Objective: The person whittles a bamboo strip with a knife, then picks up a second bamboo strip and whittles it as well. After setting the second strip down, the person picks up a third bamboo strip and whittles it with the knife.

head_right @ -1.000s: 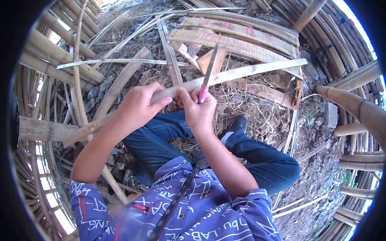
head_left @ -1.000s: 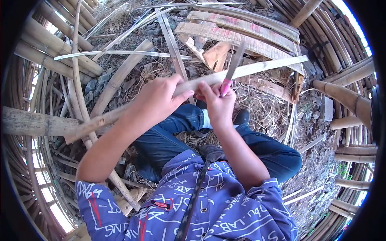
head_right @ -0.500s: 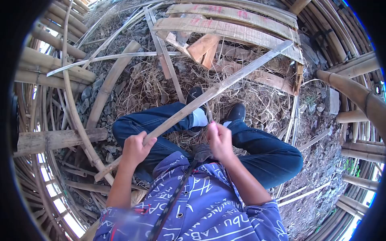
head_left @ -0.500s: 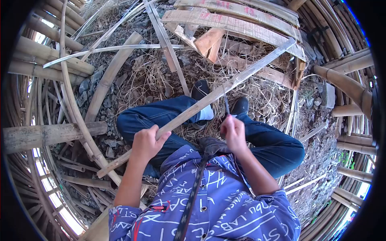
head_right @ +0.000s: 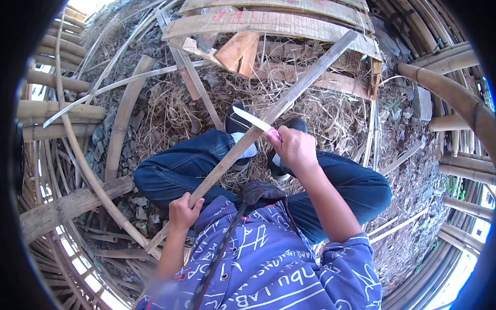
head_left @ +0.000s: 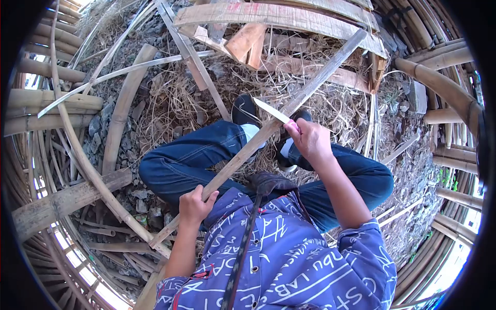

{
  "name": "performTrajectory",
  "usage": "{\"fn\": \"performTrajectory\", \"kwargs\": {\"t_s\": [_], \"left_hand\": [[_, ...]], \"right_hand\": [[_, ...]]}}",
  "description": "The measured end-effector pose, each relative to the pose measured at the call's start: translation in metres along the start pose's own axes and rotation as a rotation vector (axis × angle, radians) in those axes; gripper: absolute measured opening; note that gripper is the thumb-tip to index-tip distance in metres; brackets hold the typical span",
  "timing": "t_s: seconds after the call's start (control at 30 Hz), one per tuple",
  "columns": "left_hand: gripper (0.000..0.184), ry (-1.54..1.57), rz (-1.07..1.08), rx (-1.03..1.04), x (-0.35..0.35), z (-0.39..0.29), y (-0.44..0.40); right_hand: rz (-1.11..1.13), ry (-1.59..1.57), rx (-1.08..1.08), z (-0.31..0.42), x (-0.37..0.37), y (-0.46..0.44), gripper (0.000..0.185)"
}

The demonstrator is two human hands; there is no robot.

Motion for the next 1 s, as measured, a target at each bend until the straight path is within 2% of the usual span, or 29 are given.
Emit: {"fn": "performTrajectory", "kwargs": {"t_s": [0.27,0.3,1.0], "left_hand": [[0.049,0.019,0.027,0.010,0.010,0.007,-0.002],[0.048,0.020,0.023,0.013,0.010,0.006,-0.002],[0.048,0.037,0.035,-0.001,0.011,0.007,-0.003]], "right_hand": [[-0.121,0.082,-0.175,-0.003,-0.001,-0.005,0.042],[-0.183,0.135,-0.197,-0.003,-0.001,-0.005,0.047],[-0.234,0.209,-0.256,-0.026,-0.004,-0.008,0.049]]}}
Point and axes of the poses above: each hand's wrist, its own y-axis away from the middle knuckle, its own x-axis out of the palm, z = x × y, the point moved 9 cm from there along -y, towards the middle knuckle, and after that the axes turned 8 degrees about y, right-handed, at the moved point
